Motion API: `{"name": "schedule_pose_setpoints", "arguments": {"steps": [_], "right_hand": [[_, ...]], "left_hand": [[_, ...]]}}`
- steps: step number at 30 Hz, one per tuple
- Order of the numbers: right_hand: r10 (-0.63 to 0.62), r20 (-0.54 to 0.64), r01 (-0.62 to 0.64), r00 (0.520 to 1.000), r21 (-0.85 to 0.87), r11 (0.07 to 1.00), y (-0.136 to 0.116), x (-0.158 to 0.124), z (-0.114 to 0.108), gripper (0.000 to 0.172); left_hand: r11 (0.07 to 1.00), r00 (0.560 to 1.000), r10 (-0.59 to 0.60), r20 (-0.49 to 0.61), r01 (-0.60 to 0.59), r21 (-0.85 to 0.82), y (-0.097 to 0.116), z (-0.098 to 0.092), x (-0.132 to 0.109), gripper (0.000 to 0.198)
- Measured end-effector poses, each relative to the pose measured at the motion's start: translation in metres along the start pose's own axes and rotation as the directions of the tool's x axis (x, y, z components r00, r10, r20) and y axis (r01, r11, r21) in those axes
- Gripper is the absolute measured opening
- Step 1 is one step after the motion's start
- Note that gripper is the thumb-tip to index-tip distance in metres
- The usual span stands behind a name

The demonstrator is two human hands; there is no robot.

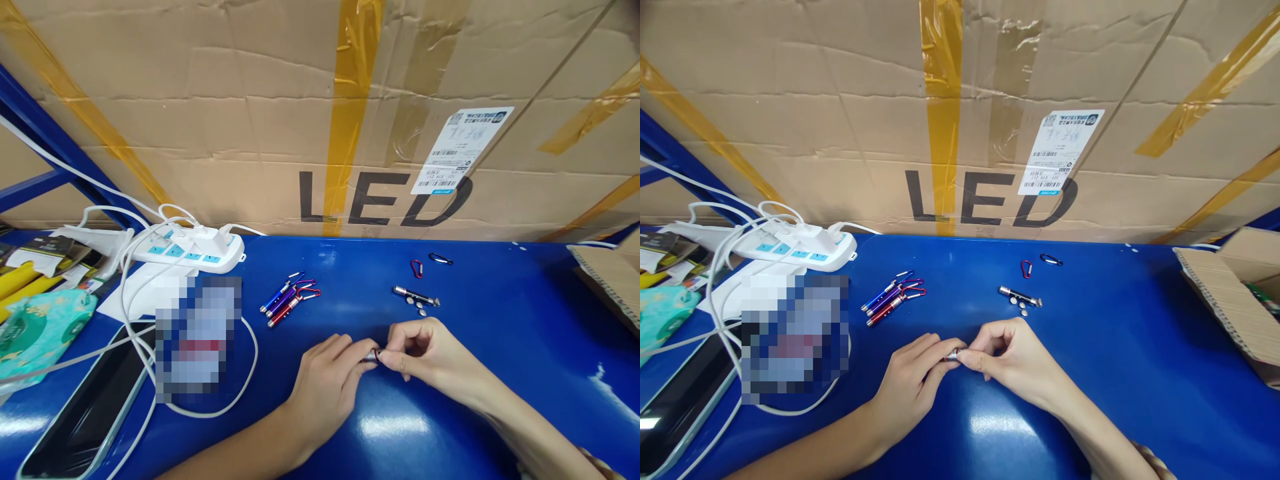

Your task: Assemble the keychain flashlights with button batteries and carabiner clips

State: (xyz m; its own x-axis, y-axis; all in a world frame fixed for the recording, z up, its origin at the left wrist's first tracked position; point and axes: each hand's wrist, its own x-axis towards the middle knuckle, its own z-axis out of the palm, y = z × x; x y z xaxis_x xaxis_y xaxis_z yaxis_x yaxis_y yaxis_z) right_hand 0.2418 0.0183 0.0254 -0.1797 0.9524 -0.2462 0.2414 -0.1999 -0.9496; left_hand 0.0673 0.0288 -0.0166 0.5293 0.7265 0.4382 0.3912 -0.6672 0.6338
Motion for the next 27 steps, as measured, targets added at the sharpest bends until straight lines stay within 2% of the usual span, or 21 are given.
{"name": "schedule_pose_setpoints", "arguments": {"steps": [6, 9, 11, 13, 15, 19, 23, 27], "right_hand": [[-0.003, -0.030, 0.002, 1.000, -0.059, 0.998, 0.003, 0.002, 0.000, 0.034], [-0.062, -0.068, 0.052, 0.996, -0.140, 0.989, 0.003, 0.002, 0.001, 0.033], [-0.144, -0.129, 0.117, 0.981, -0.199, 0.973, 0.003, 0.003, 0.000, 0.028], [-0.276, -0.195, 0.219, 0.941, -0.270, 0.938, 0.003, 0.003, -0.003, 0.023], [-0.427, -0.209, 0.343, 0.880, -0.343, 0.874, 0.003, 0.003, -0.005, 0.020], [-0.654, -0.086, 0.552, 0.752, -0.461, 0.695, 0.006, 0.002, -0.009, 0.009], [-0.739, 0.056, 0.642, 0.672, -0.541, 0.543, 0.009, 0.000, -0.012, 0.014], [-0.741, 0.117, 0.624, 0.661, -0.633, 0.457, 0.010, -0.001, -0.016, 0.014]], "left_hand": [[0.982, 0.996, -0.091, -0.013, 0.087, -0.169, 0.001, -0.001, 0.000, 0.021], [0.961, 0.987, -0.158, 0.017, 0.158, -0.228, 0.002, -0.002, 0.001, 0.019], [0.940, 0.978, -0.207, 0.028, 0.207, -0.271, 0.002, -0.002, 0.002, 0.019], [0.916, 0.964, -0.262, 0.037, 0.261, -0.305, 0.001, -0.003, 0.003, 0.019], [0.904, 0.956, -0.291, 0.047, 0.290, -0.314, 0.001, -0.003, 0.003, 0.019], [0.925, 0.964, -0.257, 0.063, 0.264, -0.273, 0.001, -0.004, 0.002, 0.018], [0.938, 0.969, -0.227, 0.101, 0.245, -0.246, 0.001, -0.005, 0.002, 0.017], [0.938, 0.971, -0.198, 0.134, 0.227, -0.263, 0.001, -0.006, 0.002, 0.017]]}}
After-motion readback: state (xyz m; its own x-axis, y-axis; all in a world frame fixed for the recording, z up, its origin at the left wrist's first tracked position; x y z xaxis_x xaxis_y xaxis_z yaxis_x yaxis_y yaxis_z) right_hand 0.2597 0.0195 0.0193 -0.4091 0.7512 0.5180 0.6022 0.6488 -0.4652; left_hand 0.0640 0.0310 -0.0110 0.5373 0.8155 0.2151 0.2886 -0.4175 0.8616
